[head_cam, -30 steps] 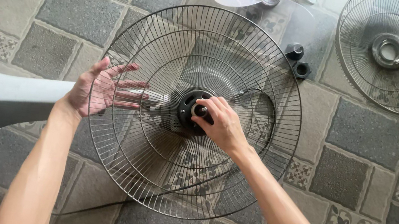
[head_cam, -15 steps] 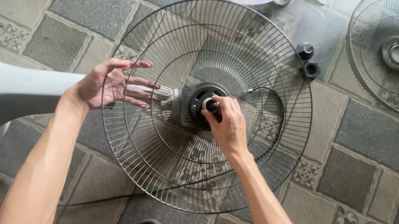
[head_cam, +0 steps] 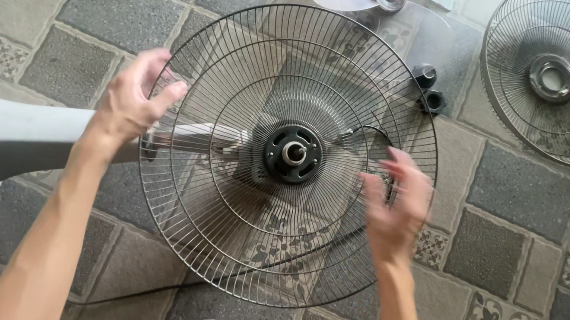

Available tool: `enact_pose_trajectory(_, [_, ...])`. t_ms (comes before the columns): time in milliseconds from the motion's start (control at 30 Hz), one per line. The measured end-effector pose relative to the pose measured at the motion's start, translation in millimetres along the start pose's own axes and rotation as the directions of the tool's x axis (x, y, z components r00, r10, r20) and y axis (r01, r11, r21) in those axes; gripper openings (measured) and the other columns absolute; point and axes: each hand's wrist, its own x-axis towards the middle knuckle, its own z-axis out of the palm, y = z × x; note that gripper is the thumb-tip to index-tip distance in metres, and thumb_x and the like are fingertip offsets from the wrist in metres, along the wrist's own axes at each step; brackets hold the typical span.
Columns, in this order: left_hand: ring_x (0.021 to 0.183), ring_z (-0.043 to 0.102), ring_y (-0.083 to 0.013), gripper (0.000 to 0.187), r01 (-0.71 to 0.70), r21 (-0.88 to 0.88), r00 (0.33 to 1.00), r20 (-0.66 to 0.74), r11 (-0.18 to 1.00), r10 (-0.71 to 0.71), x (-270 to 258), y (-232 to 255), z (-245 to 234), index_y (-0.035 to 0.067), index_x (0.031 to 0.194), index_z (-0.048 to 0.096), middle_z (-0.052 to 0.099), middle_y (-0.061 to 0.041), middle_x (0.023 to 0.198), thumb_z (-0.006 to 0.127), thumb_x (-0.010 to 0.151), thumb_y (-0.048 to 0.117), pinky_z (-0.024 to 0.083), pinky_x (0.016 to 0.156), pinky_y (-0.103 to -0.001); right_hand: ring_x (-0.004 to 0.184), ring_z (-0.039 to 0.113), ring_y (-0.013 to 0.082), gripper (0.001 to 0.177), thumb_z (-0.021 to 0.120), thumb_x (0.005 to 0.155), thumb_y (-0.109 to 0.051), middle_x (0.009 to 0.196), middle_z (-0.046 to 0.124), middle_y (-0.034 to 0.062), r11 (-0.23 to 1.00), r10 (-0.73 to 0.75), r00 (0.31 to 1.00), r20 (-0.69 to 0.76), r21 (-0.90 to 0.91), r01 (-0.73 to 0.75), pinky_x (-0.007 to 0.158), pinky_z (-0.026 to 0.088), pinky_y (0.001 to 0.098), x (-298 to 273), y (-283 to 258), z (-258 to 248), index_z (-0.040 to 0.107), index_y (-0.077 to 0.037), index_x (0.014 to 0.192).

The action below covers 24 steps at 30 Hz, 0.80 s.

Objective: The person removes the front protective cage of a standing fan by unscrewing a central nut. Then, using a screwdriver, they loosen and remove several screws from the motor housing to detach it from the fan stand.

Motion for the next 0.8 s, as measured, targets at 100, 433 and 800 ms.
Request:
enact_pose_trajectory(100, [0.111, 0.063, -0.0299, 0.054, -0.432, 0.249, 0.873, -0.126, 0.867, 0.471, -7, 27, 30, 0.006, 0.138, 0.058, 0.067, -0.016, 0.120, 0.072, 0.092, 0.030, 0.055, 0.099, -0.044, 0.122, 0.060, 0.0246, 0.049, 0.063, 0.104, -0.038, 0.129, 0.065, 0.0125, 0.815, 0.553, 0.805, -0.214, 0.340, -0.469, 0.108, 0.049, 0.0440, -28, 40, -50, 0.053, -0.007, 0.141])
enact_pose_trajectory(433, [0.106, 0.060, -0.0297, 0.045, -0.564, 0.353, 0.822, 0.323, 0.747, 0.469, -14, 36, 159, 0.004, 0.109, 0.064, 0.061, -0.012, 0.109, 0.086, 0.076, 0.026, 0.053, 0.096, -0.043, 0.152, 0.027, 0.0404, 0.097, 0.060, 0.085, -0.077, 0.159, 0.036, 0.0190, -0.696, 0.307, 0.660, 0.686, 0.635, -0.336, 0.121, 0.022, 0.0664, -81, 61, 13, 0.038, -0.013, 0.154])
enact_pose_trajectory(800, [0.105, 0.062, -0.0296, 0.042, -0.546, 0.314, 0.834, 0.295, 0.776, 0.467, -15, 22, 171, -0.003, 0.109, 0.063, 0.061, -0.014, 0.109, 0.085, 0.078, 0.015, 0.059, 0.092, -0.038, 0.149, 0.027, 0.0450, 0.106, 0.064, 0.071, -0.085, 0.157, 0.036, 0.0218, -0.668, 0.193, 0.642, 0.742, 0.578, -0.468, 0.120, 0.019, 0.0673, -68, 41, 42, 0.039, -0.024, 0.154])
